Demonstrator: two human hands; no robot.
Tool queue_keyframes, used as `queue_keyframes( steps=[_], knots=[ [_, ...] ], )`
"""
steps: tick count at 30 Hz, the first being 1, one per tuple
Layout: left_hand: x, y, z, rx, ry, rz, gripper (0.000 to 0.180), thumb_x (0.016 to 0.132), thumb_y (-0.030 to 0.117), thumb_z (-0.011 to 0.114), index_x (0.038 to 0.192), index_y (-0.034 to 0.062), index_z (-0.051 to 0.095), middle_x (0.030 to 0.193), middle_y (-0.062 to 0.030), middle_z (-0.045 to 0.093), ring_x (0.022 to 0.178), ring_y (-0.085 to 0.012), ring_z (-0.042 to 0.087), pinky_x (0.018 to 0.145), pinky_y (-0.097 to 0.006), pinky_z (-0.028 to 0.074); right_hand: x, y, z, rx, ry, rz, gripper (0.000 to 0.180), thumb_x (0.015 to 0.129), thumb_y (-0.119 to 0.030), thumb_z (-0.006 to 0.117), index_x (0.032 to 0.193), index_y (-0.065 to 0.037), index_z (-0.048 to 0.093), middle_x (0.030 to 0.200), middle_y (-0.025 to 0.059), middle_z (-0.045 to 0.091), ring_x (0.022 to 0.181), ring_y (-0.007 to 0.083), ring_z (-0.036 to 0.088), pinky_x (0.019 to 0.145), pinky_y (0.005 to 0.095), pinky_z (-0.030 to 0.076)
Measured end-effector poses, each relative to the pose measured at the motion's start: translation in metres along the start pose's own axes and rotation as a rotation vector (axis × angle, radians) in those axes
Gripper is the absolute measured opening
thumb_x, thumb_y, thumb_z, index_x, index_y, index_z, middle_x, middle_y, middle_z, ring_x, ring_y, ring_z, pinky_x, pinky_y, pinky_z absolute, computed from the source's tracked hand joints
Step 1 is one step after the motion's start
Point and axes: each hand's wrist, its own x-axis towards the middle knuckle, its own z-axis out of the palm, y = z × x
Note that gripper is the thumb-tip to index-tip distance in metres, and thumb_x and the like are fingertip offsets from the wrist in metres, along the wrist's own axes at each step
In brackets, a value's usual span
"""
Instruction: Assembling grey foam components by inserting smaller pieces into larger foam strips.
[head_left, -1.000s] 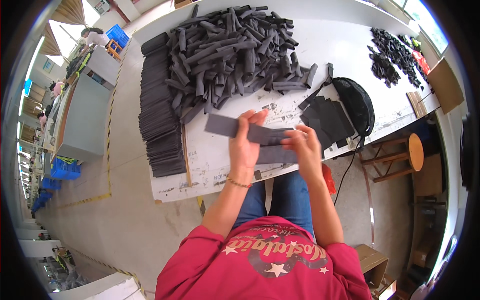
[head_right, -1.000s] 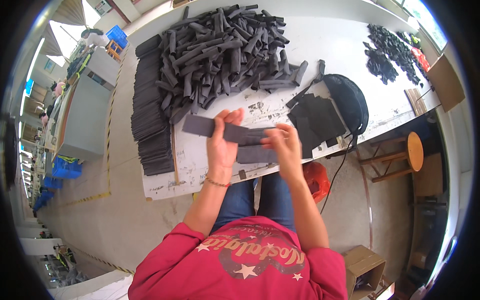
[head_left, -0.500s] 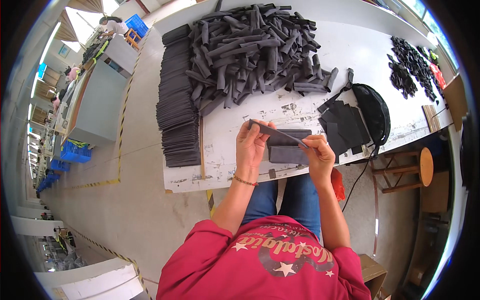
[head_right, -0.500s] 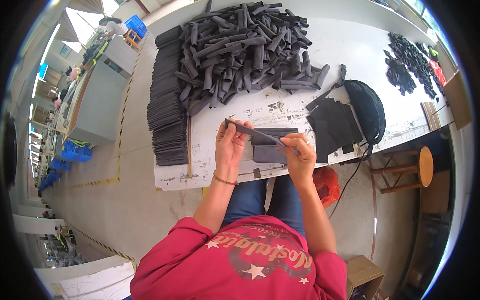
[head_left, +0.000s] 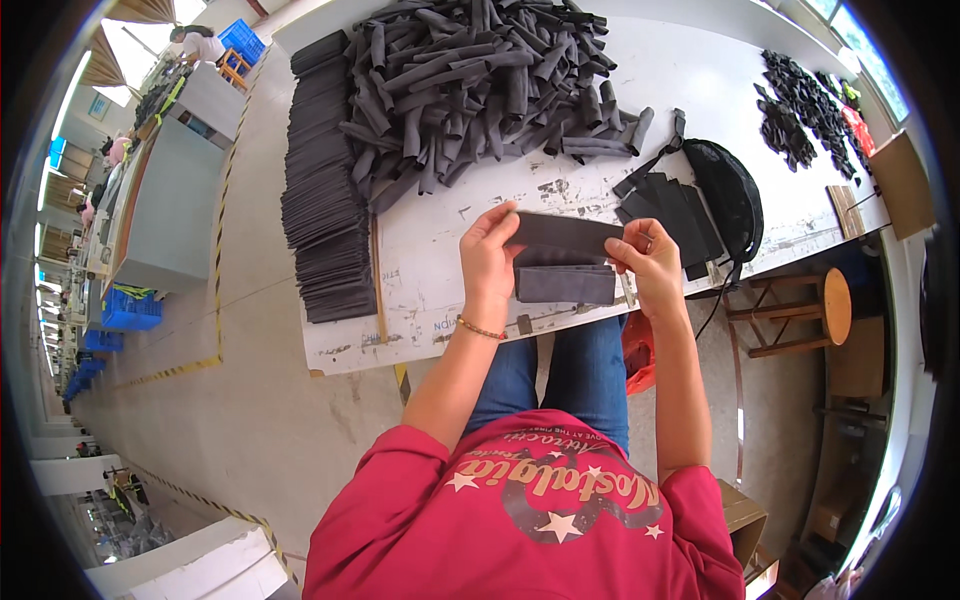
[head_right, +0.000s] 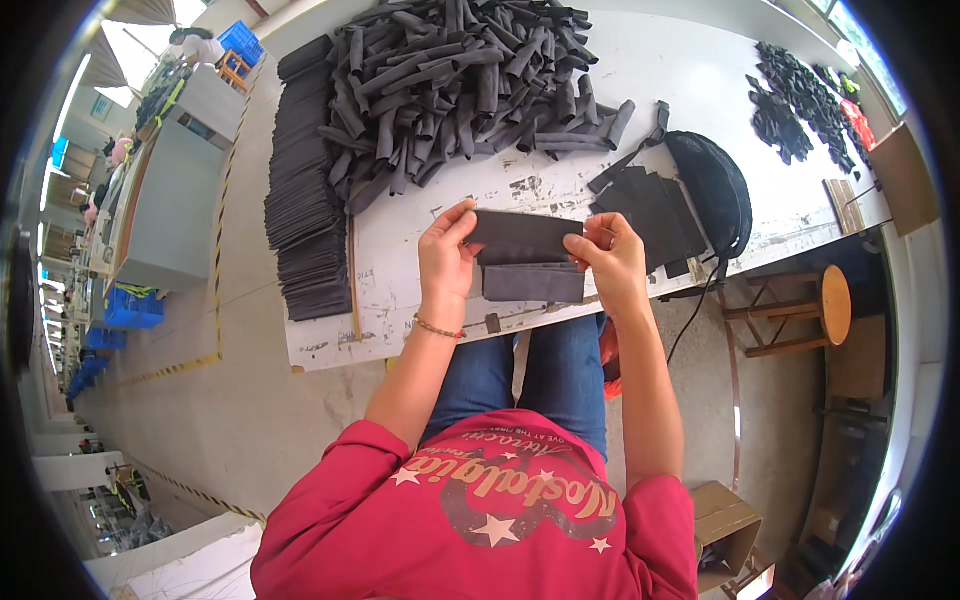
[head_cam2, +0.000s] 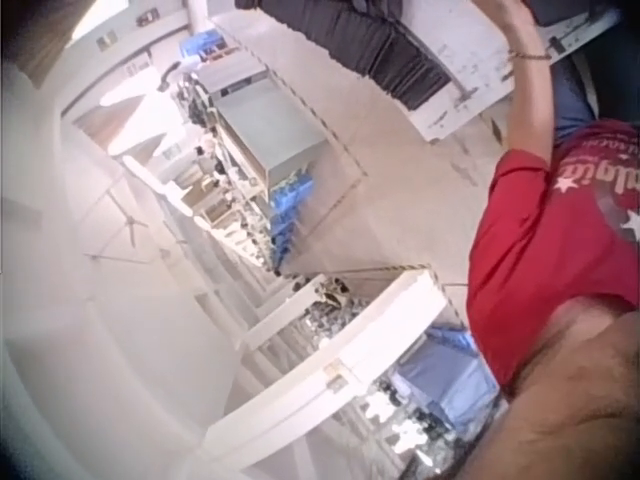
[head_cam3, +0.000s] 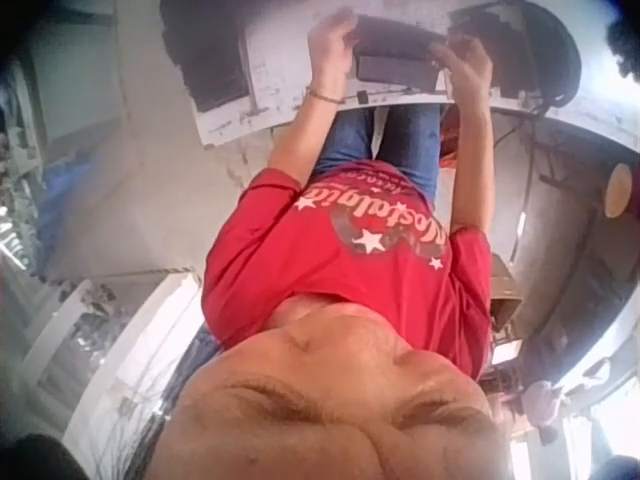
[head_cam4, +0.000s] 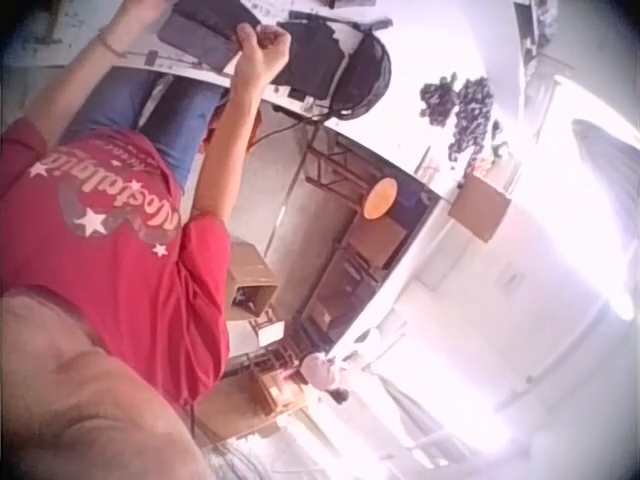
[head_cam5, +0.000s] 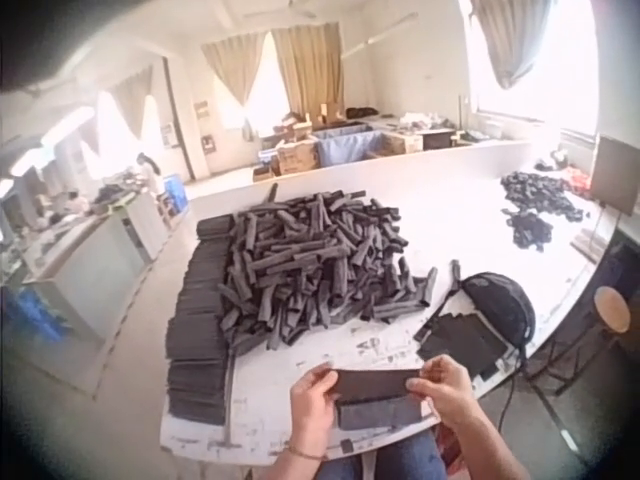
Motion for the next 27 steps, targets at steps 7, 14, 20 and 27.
queue_keyframes(
  steps=[7,14,20,27],
  knots=[
    [0.008,-0.012,-0.024,0.434,0.037,0.231,0.023,0.086,-0.004,0.062,0.109,-0.0010,0.062,0.088,-0.0058,0.067,0.077,-0.0104,0.062,0.068,-0.023,0.050,0.019,0.040,-0.037,-0.184,0.060,0.062,0.021,0.080,-0.002,0.076,0.094,0.000,0.060,0.074,0.0031,0.064,0.062,0.0094,0.060,0.055,0.0219,0.043],
    [-0.010,-0.003,-0.029,0.633,0.063,0.273,0.015,0.094,0.009,0.060,0.104,-0.0011,0.065,0.084,-0.0029,0.066,0.075,-0.0078,0.061,0.066,-0.021,0.049,-0.009,0.026,-0.029,-0.248,-0.047,0.207,0.019,0.080,-0.005,0.076,0.092,0.000,0.062,0.071,0.0026,0.064,0.060,0.0080,0.057,0.054,0.0220,0.043],
    [-0.041,0.000,-0.031,0.694,0.092,0.089,0.027,0.099,0.024,0.057,0.102,-0.0010,0.066,0.080,-0.0036,0.066,0.068,-0.0086,0.061,0.058,-0.020,0.047,-0.025,0.025,-0.026,-0.194,-0.044,0.020,0.013,0.079,0.003,0.072,0.087,-0.002,0.063,0.075,0.0031,0.065,0.066,0.0071,0.057,0.058,0.0217,0.042],
    [-0.046,0.001,-0.033,0.494,-0.115,-0.017,0.043,0.096,0.041,0.060,0.092,-0.0015,0.066,0.079,-0.0131,0.070,0.062,-0.0189,0.067,0.050,-0.024,0.049,-0.035,0.024,-0.023,-0.761,-0.261,-0.749,0.023,0.070,0.013,0.067,0.085,-0.004,0.065,0.109,0.0080,0.065,0.082,0.0235,0.064,0.070,0.0329,0.053]
  ],
)
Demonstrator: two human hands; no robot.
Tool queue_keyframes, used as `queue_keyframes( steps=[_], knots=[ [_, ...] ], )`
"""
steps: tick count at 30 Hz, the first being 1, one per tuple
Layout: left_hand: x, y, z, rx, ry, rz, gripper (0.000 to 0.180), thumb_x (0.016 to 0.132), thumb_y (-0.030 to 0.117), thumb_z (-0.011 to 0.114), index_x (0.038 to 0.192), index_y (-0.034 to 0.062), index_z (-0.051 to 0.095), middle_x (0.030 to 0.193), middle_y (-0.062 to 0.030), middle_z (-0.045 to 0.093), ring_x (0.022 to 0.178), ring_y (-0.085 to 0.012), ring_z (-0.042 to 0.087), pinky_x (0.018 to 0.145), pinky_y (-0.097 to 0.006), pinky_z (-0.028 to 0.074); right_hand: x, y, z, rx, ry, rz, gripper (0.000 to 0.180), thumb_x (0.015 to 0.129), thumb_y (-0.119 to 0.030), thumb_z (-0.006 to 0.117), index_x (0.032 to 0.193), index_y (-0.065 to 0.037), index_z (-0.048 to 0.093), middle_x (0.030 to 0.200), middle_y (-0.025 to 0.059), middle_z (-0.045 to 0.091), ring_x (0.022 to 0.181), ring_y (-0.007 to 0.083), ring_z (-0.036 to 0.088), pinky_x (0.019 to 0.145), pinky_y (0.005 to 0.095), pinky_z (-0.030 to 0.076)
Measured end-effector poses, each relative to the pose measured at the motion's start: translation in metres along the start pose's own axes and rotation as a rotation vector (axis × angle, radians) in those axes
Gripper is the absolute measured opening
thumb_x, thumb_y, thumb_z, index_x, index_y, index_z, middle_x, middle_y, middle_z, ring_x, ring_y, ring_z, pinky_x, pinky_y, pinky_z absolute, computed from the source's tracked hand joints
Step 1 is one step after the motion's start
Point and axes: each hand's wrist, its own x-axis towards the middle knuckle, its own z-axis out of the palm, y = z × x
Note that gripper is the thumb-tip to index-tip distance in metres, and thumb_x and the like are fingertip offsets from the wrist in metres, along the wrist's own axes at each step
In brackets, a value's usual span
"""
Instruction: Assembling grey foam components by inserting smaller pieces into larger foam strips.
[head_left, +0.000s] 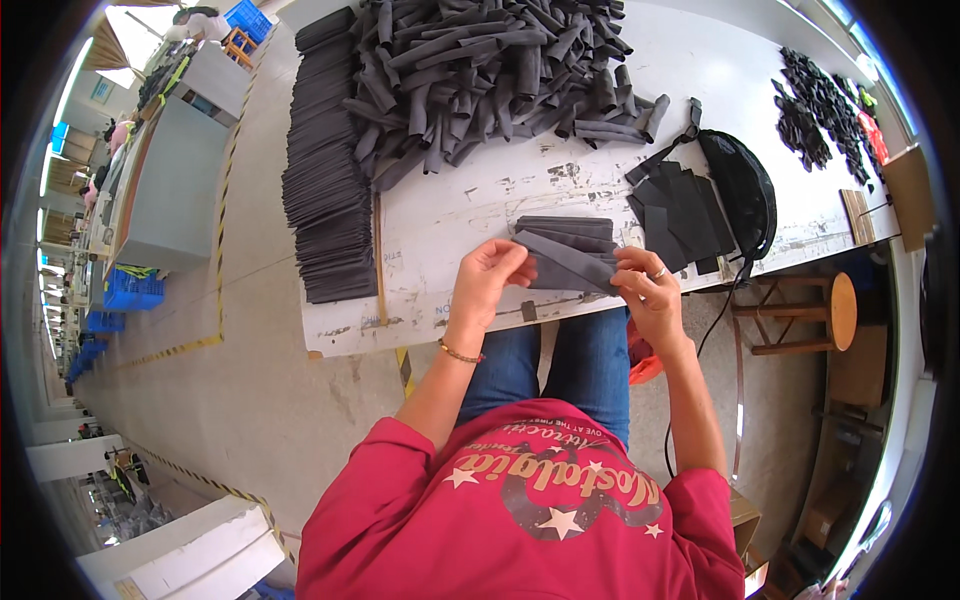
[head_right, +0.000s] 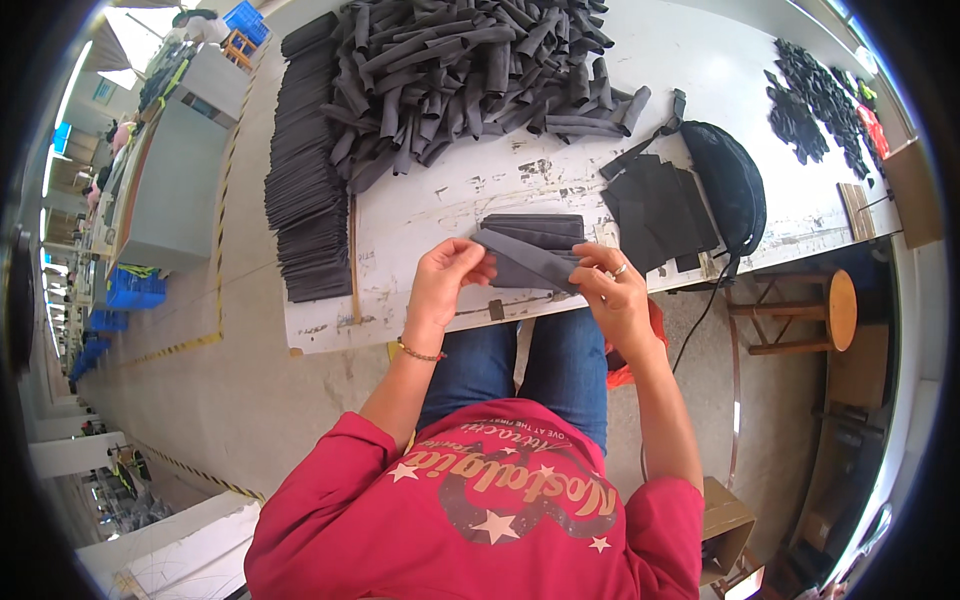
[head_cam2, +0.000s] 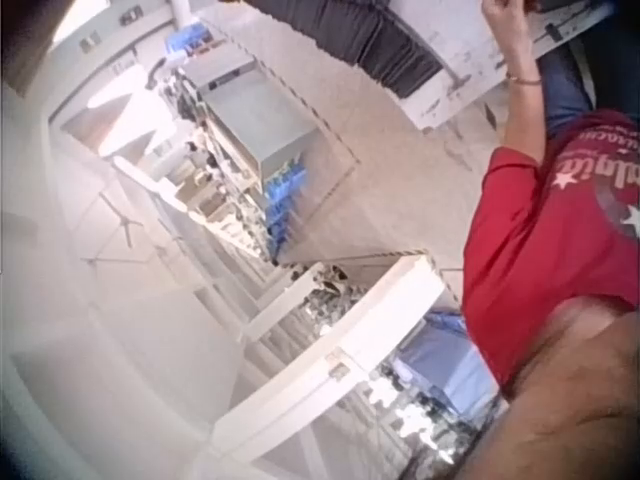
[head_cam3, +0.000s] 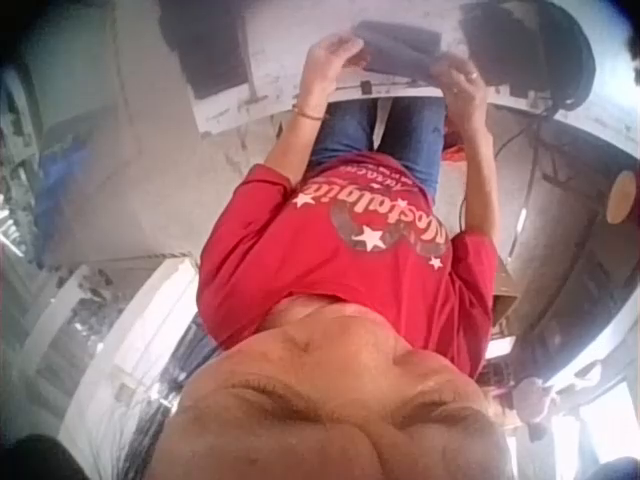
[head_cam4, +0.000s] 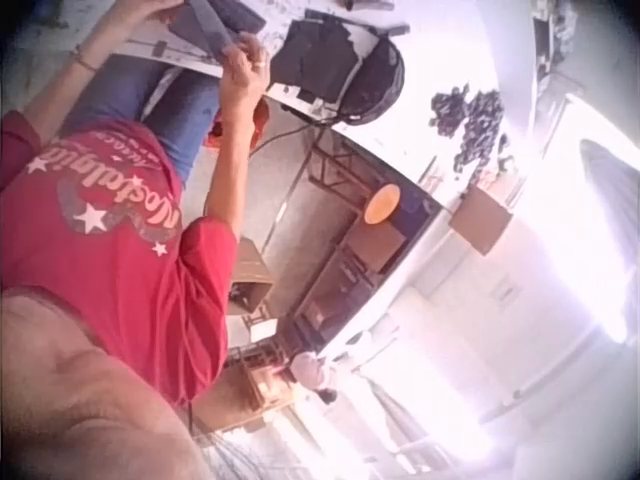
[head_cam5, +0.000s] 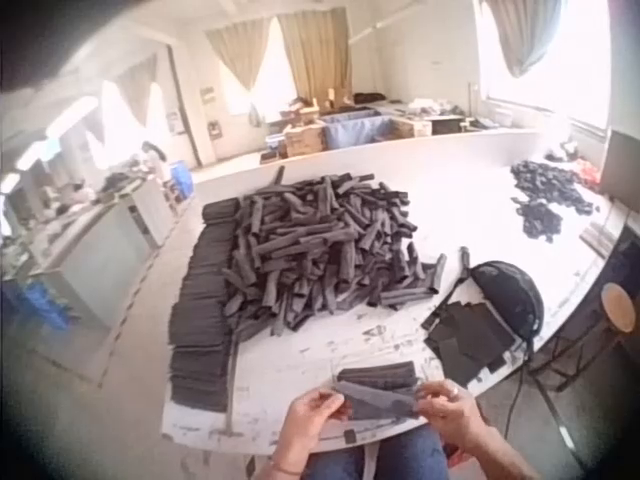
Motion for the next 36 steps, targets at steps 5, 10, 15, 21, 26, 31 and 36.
queue_keyframes(
  steps=[5,10,15,21,26,31,36],
  knots=[
    [-0.007,-0.009,-0.008,-0.078,0.002,-0.234,0.031,0.093,0.031,0.066,0.087,0.0001,0.067,0.073,-0.0104,0.069,0.058,-0.0152,0.065,0.048,-0.022,0.046,-0.014,0.013,-0.011,-0.042,-0.135,0.005,0.022,0.070,0.016,0.064,0.084,-0.001,0.062,0.111,0.0109,0.064,0.091,0.0276,0.063,0.074,0.0360,0.053],
    [-0.020,-0.026,-0.005,0.070,-0.055,-0.183,0.032,0.093,0.032,0.066,0.083,0.0016,0.067,0.070,-0.0063,0.067,0.053,-0.0106,0.060,0.047,-0.020,0.043,-0.016,0.021,-0.015,-0.140,-0.205,-0.020,0.021,0.071,0.014,0.062,0.084,-0.003,0.060,0.111,0.0112,0.063,0.098,0.0319,0.061,0.079,0.0381,0.052],
    [-0.029,-0.038,0.001,0.652,0.097,0.131,0.038,0.093,0.036,0.065,0.077,0.0007,0.065,0.060,-0.0059,0.063,0.050,-0.0135,0.056,0.048,-0.029,0.042,-0.015,0.038,-0.008,-0.290,-0.292,-0.146,0.022,0.069,0.012,0.059,0.085,-0.003,0.057,0.113,0.0108,0.061,0.105,0.0330,0.058,0.083,0.0393,0.050],
    [-0.025,-0.028,-0.001,0.914,0.212,0.196,0.032,0.091,0.031,0.068,0.079,0.0012,0.066,0.060,-0.0073,0.061,0.052,-0.0195,0.057,0.051,-0.031,0.044,-0.009,0.040,-0.001,-0.302,0.018,0.115,0.017,0.080,0.004,0.061,0.095,-0.004,0.061,0.105,0.0120,0.062,0.099,0.0340,0.057,0.085,0.0421,0.046],
    [0.017,-0.012,0.001,0.775,0.175,0.449,0.015,0.083,0.016,0.074,0.087,0.0039,0.068,0.072,-0.0065,0.061,0.059,-0.0178,0.059,0.056,-0.029,0.047,0.014,0.068,0.005,-0.244,-0.096,0.500,0.014,0.079,-0.017,0.074,0.086,-0.004,0.074,0.077,0.0107,0.063,0.086,0.0290,0.057,0.078,0.0394,0.045],
    [0.043,-0.018,0.002,0.856,0.082,0.418,0.016,0.076,0.007,0.078,0.090,0.0038,0.071,0.076,-0.0042,0.060,0.062,-0.0127,0.055,0.060,-0.026,0.047,0.023,0.093,0.011,-0.108,-0.204,0.501,0.016,0.077,-0.016,0.075,0.084,-0.002,0.074,0.079,0.0126,0.067,0.073,0.0276,0.061,0.069,0.0390,0.048],
    [0.047,-0.013,0.005,0.836,0.127,0.423,0.017,0.075,0.007,0.078,0.090,0.0045,0.071,0.080,-0.0048,0.061,0.067,-0.0147,0.057,0.064,-0.027,0.049,0.032,0.088,0.009,-0.004,-0.176,0.606,0.020,0.078,-0.017,0.075,0.083,0.002,0.072,0.069,0.0113,0.066,0.061,0.0175,0.059,0.060,0.0321,0.046]
  ],
)
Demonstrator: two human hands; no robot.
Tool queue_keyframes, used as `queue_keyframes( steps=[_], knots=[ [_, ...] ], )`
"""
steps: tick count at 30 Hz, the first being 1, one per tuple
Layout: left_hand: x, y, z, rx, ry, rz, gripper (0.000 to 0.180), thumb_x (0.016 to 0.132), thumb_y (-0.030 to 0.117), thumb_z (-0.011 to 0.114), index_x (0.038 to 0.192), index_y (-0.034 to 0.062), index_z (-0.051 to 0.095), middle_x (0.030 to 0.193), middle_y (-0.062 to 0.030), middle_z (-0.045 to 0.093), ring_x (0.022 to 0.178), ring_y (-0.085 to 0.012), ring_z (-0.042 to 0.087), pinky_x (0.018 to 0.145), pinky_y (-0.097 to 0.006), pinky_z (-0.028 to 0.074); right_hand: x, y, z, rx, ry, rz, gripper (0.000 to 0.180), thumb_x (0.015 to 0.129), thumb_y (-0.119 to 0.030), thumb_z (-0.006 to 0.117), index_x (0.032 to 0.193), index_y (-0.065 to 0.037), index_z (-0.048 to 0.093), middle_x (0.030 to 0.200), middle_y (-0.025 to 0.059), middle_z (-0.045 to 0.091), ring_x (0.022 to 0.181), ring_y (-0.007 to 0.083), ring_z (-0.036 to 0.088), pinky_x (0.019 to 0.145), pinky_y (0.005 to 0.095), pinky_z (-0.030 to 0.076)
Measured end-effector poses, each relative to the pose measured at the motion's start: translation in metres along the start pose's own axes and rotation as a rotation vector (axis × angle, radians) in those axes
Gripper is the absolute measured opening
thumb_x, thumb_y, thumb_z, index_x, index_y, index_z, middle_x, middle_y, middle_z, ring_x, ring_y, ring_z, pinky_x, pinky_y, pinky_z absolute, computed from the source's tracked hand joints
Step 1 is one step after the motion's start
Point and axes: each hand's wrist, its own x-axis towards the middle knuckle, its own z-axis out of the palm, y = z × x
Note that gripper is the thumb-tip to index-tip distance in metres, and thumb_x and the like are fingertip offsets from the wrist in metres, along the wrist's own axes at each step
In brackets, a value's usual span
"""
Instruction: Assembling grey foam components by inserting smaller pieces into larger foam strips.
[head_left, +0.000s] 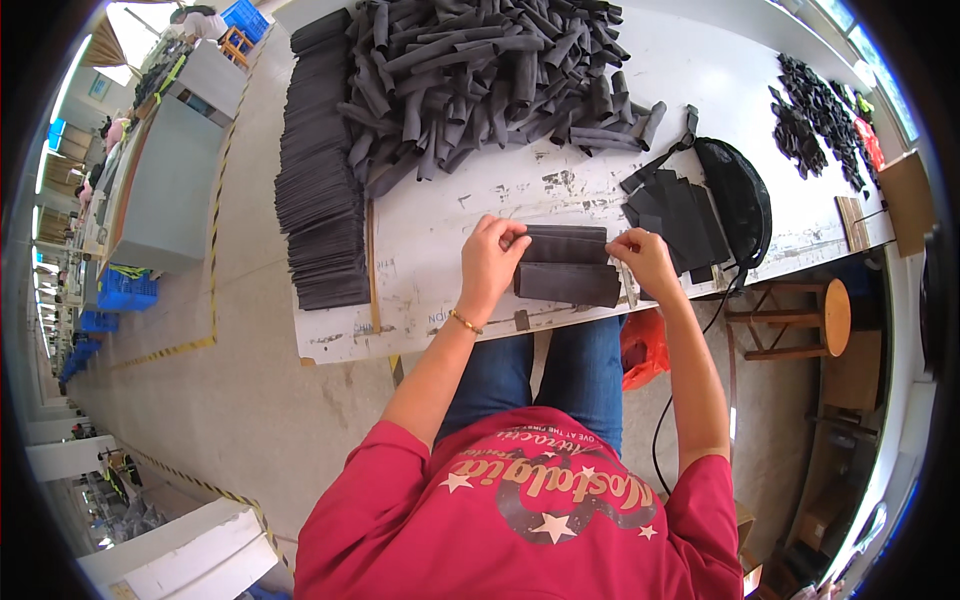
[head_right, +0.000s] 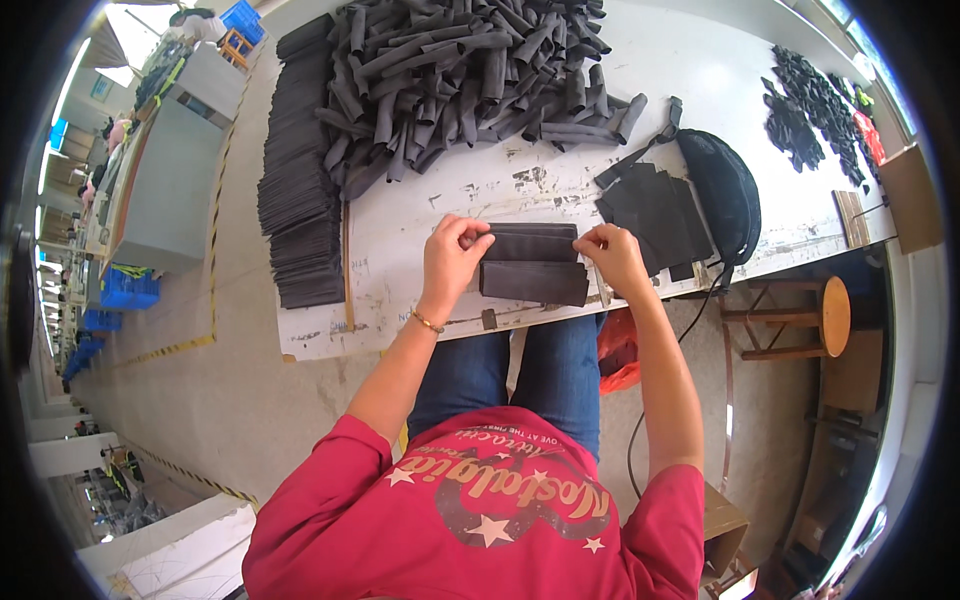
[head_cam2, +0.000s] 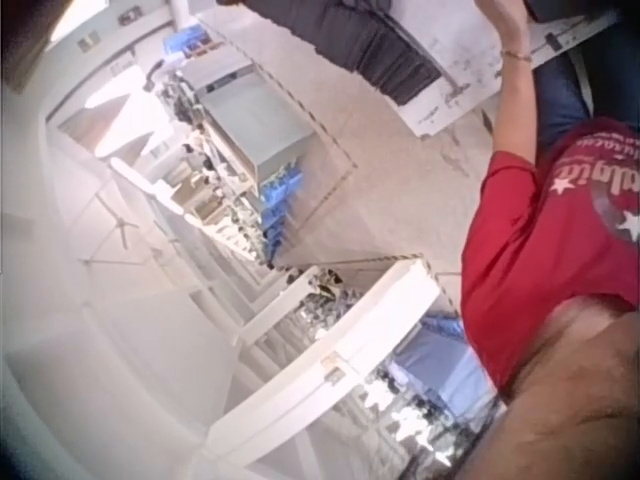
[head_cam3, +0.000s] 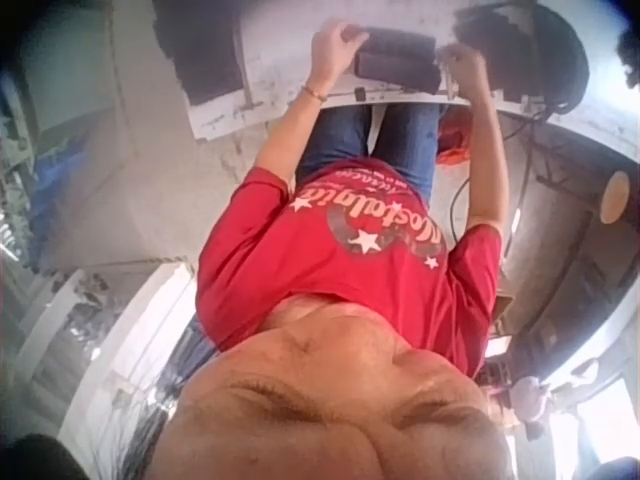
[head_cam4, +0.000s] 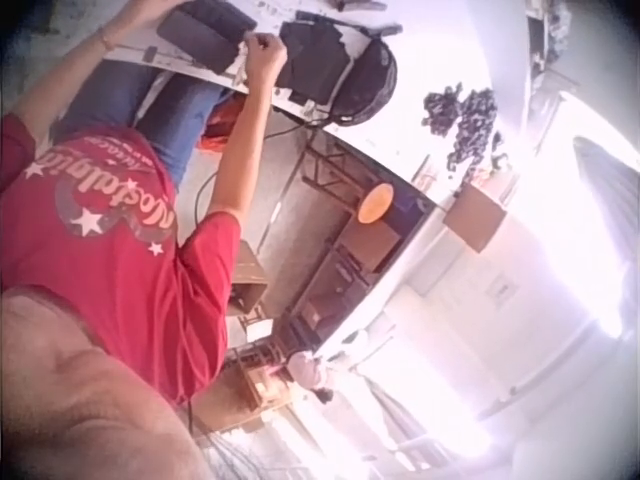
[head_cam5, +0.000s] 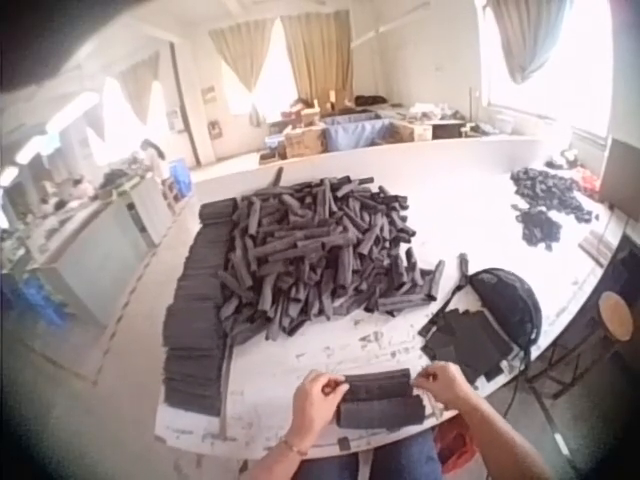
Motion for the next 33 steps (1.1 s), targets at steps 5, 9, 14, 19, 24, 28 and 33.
queue_keyframes(
  steps=[5,9,14,19,24,28,33],
  knots=[
    [0.014,0.002,-0.002,0.063,0.054,0.273,0.021,0.075,0.010,0.077,0.095,0.0079,0.073,0.094,-0.0052,0.066,0.086,-0.0215,0.062,0.082,-0.032,0.051,0.018,-0.007,-0.001,0.138,-0.046,0.081,0.023,0.079,-0.019,0.075,0.084,0.004,0.072,0.066,0.0078,0.064,0.062,0.0112,0.056,0.059,0.0296,0.045],
    [0.024,-0.018,0.008,-0.016,-0.185,0.232,0.018,0.077,0.012,0.074,0.095,0.0083,0.074,0.102,-0.0063,0.069,0.099,-0.0259,0.061,0.089,-0.036,0.049,0.029,0.001,0.012,-0.001,0.019,0.113,0.026,0.078,-0.022,0.075,0.083,0.004,0.072,0.066,0.0104,0.066,0.062,0.0149,0.060,0.061,0.0318,0.047],
    [0.032,-0.035,0.018,-0.056,-0.255,0.120,0.012,0.078,0.011,0.073,0.089,0.0071,0.075,0.097,-0.0070,0.070,0.100,-0.0265,0.061,0.088,-0.036,0.049,0.034,0.005,0.019,-0.027,0.009,0.155,0.027,0.076,-0.022,0.076,0.087,0.002,0.072,0.075,0.0125,0.068,0.070,0.0211,0.065,0.066,0.0345,0.049],
    [0.027,-0.040,0.025,-0.039,-0.198,0.084,0.011,0.076,0.011,0.074,0.087,0.0073,0.076,0.094,-0.0064,0.070,0.096,-0.0259,0.061,0.087,-0.035,0.049,0.023,-0.029,0.021,-0.105,-0.014,-0.158,0.030,0.074,-0.016,0.078,0.101,-0.008,0.071,0.094,0.0104,0.060,0.084,0.0261,0.060,0.073,0.0348,0.049],
    [0.027,-0.030,0.033,-0.002,-0.145,0.069,0.009,0.075,0.009,0.074,0.084,0.0077,0.076,0.089,-0.0060,0.068,0.093,-0.0267,0.060,0.085,-0.036,0.049,0.033,-0.017,0.020,-0.046,-0.203,-0.146,0.030,0.068,-0.010,0.080,0.097,-0.010,0.075,0.095,0.0091,0.060,0.080,0.0238,0.059,0.075,0.0349,0.049],
    [0.025,-0.025,0.034,0.021,-0.209,0.004,0.011,0.074,0.011,0.075,0.084,0.0077,0.075,0.090,-0.0071,0.068,0.092,-0.0273,0.061,0.084,-0.037,0.049,0.034,-0.015,0.016,-0.077,-0.224,-0.103,0.031,0.069,-0.006,0.079,0.099,-0.009,0.075,0.091,0.0062,0.057,0.076,0.0185,0.054,0.073,0.0311,0.047],
    [0.026,-0.024,0.028,-0.034,-0.226,-0.053,0.013,0.074,0.014,0.075,0.085,0.0085,0.074,0.089,-0.0084,0.068,0.091,-0.0292,0.061,0.081,-0.037,0.050,0.035,-0.024,0.010,-0.076,-0.280,-0.141,0.027,0.075,-0.012,0.077,0.101,-0.010,0.074,0.095,0.0073,0.057,0.077,0.0186,0.054,0.074,0.0311,0.047]
  ],
)
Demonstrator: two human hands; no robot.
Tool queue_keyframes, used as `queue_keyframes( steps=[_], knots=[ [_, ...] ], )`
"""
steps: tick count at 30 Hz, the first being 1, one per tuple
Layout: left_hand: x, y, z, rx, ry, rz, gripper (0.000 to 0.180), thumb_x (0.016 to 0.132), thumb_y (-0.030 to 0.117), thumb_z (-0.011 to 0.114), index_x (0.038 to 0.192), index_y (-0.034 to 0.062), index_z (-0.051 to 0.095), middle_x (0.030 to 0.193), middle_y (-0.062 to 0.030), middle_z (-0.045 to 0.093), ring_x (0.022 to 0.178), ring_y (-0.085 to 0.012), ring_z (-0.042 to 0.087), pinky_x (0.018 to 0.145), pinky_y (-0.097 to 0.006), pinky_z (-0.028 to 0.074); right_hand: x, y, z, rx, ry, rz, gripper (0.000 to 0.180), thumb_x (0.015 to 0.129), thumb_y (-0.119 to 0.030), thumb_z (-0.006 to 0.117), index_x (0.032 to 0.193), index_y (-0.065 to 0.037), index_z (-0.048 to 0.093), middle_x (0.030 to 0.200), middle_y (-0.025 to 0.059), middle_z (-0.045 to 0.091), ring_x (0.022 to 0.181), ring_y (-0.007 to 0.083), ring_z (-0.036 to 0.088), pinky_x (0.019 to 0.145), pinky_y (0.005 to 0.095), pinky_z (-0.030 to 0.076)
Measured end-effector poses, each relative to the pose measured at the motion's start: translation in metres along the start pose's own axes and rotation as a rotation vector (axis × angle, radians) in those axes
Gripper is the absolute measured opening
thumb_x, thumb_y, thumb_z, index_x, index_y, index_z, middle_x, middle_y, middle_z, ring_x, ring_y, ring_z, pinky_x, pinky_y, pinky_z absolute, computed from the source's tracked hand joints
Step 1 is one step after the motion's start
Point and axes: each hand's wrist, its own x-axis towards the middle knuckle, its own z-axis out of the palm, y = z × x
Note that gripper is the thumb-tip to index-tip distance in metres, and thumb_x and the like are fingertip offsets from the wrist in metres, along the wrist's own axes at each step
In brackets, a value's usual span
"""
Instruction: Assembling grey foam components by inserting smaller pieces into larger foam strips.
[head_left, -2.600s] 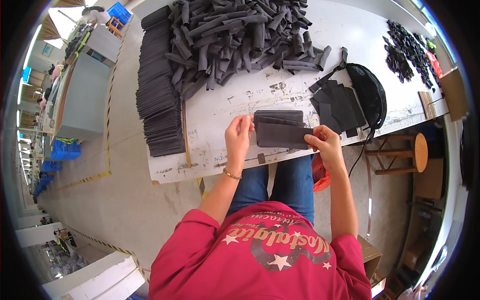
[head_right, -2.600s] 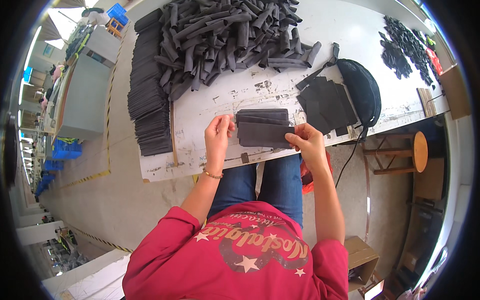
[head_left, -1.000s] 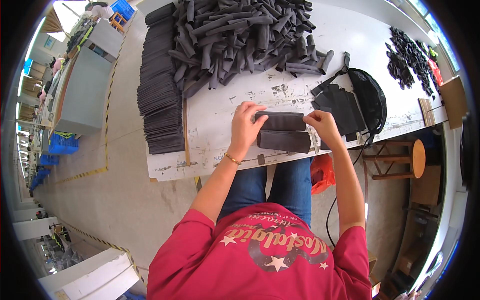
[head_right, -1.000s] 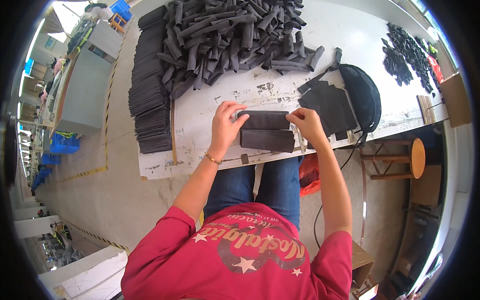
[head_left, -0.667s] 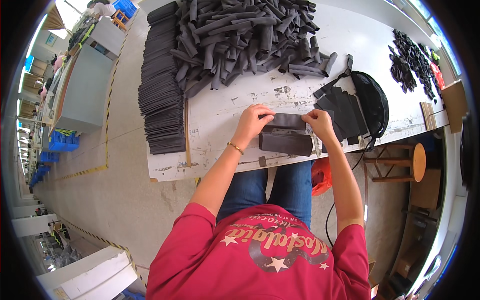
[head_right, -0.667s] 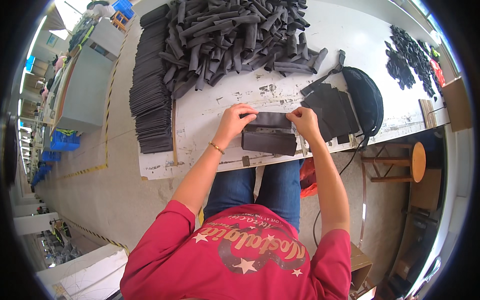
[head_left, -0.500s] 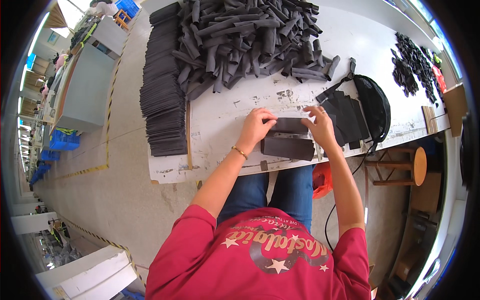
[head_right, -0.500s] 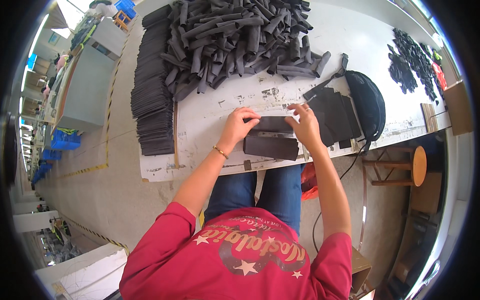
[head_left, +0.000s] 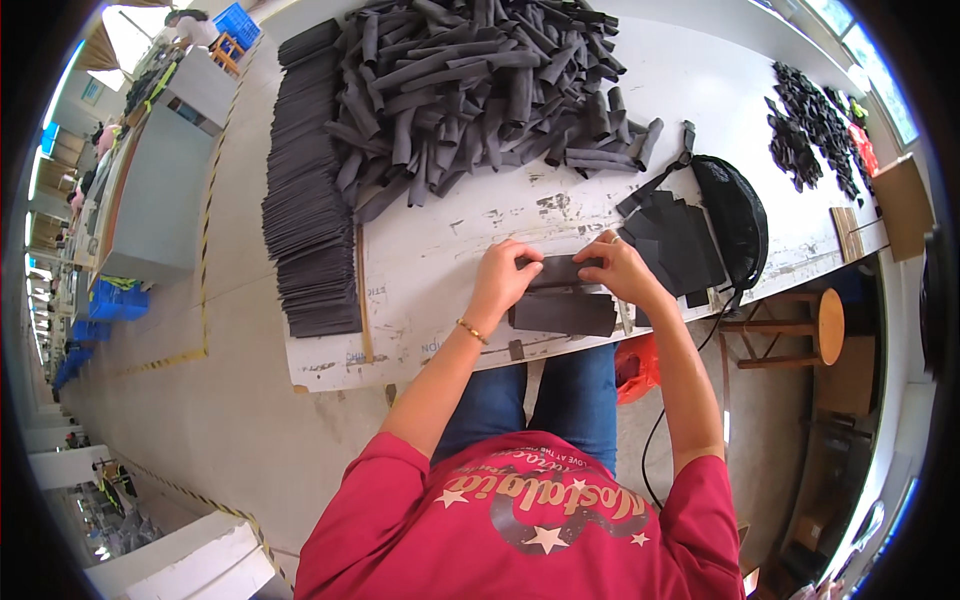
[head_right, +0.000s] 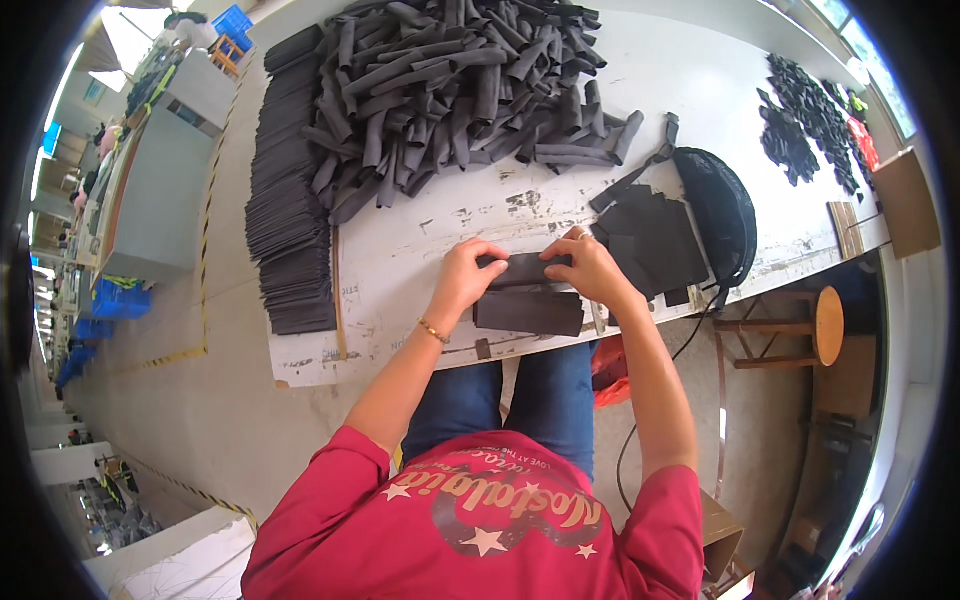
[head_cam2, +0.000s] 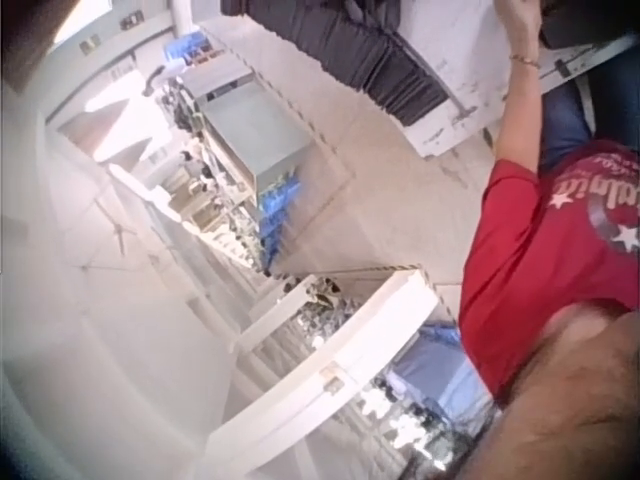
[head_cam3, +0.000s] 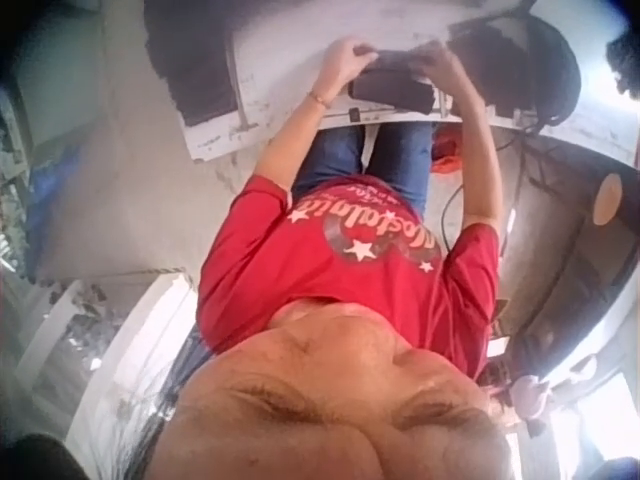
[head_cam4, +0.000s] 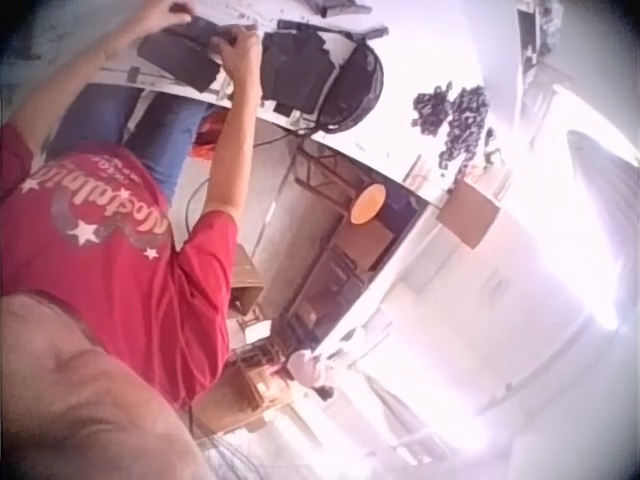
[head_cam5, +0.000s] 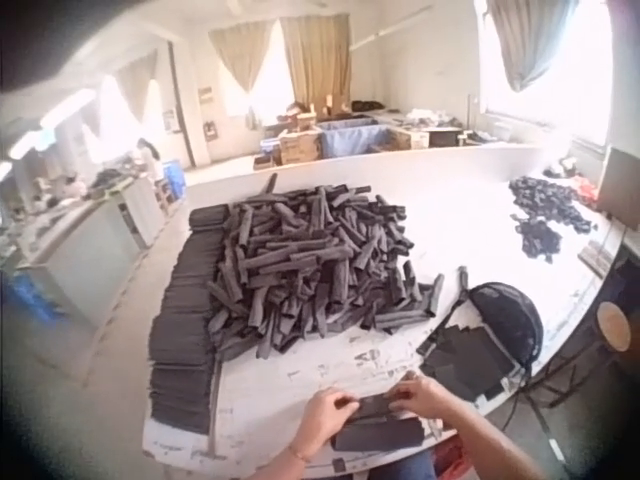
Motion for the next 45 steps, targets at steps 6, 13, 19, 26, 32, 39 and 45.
queue_keyframes(
  steps=[6,13,19,26,32,39,45],
  knots=[
    [0.004,0.010,-0.013,0.047,-0.043,0.024,0.011,0.078,0.016,0.073,0.086,0.0097,0.074,0.092,-0.0086,0.068,0.092,-0.0293,0.059,0.084,-0.037,0.047,0.011,-0.006,-0.033,-0.053,0.109,0.018,0.022,0.079,-0.014,0.075,0.099,-0.006,0.073,0.085,0.0077,0.059,0.070,0.0182,0.054,0.067,0.0312,0.046],
    [0.008,0.020,-0.016,0.081,0.059,0.106,0.015,0.081,0.017,0.073,0.095,0.0112,0.074,0.098,-0.0066,0.069,0.093,-0.0252,0.060,0.082,-0.034,0.048,0.086,0.045,-0.032,-0.442,0.660,0.051,0.042,0.082,-0.009,0.068,0.122,-0.009,0.055,0.113,0.0169,0.057,0.102,0.0368,0.060,0.084,0.0439,0.051],
    [0.033,0.029,-0.030,-0.463,0.020,-0.172,0.021,0.093,0.023,0.064,0.096,0.0033,0.072,0.095,-0.0062,0.069,0.082,-0.0164,0.065,0.073,-0.028,0.052,0.096,0.039,-0.054,-0.411,0.618,-0.229,0.012,0.084,-0.008,0.068,0.097,-0.008,0.066,0.098,0.0107,0.059,0.088,0.0321,0.063,0.072,0.0413,0.052],
    [0.053,0.047,-0.016,-0.843,0.078,-0.323,0.032,0.100,0.025,0.055,0.099,-0.0047,0.068,0.086,-0.0094,0.069,0.080,-0.0171,0.067,0.071,-0.027,0.054,0.083,-0.010,-0.063,-0.448,0.597,-0.301,0.032,0.084,-0.004,0.066,0.115,-0.007,0.058,0.111,0.0112,0.057,0.098,0.0333,0.060,0.079,0.0422,0.052],
    [0.031,0.056,-0.030,-0.811,-0.082,-0.298,0.031,0.100,0.025,0.055,0.101,-0.0031,0.068,0.087,-0.0082,0.068,0.078,-0.0152,0.066,0.071,-0.028,0.054,0.113,0.086,-0.037,-0.647,0.467,-0.156,0.021,0.081,-0.003,0.063,0.102,-0.006,0.064,0.110,0.0123,0.059,0.101,0.0353,0.059,0.083,0.0439,0.050],
    [0.026,0.060,-0.041,-1.067,-0.152,-0.475,0.040,0.097,0.033,0.060,0.105,-0.0058,0.065,0.093,-0.0127,0.069,0.080,-0.0226,0.069,0.073,-0.034,0.057,0.035,-0.064,-0.033,-0.316,0.357,-0.795,0.021,0.075,0.001,0.066,0.096,-0.004,0.063,0.103,0.0077,0.062,0.094,0.0298,0.060,0.081,0.0381,0.051],
    [0.023,0.070,-0.024,-1.035,-0.100,-0.399,0.027,0.098,0.021,0.058,0.102,-0.0043,0.063,0.091,-0.0140,0.069,0.079,-0.0262,0.071,0.069,-0.035,0.059,-0.027,-0.036,-0.047,-0.043,0.688,-0.155,0.010,0.085,-0.006,0.069,0.092,-0.001,0.063,0.098,0.0131,0.062,0.083,0.0287,0.062,0.070,0.0363,0.051]
  ],
)
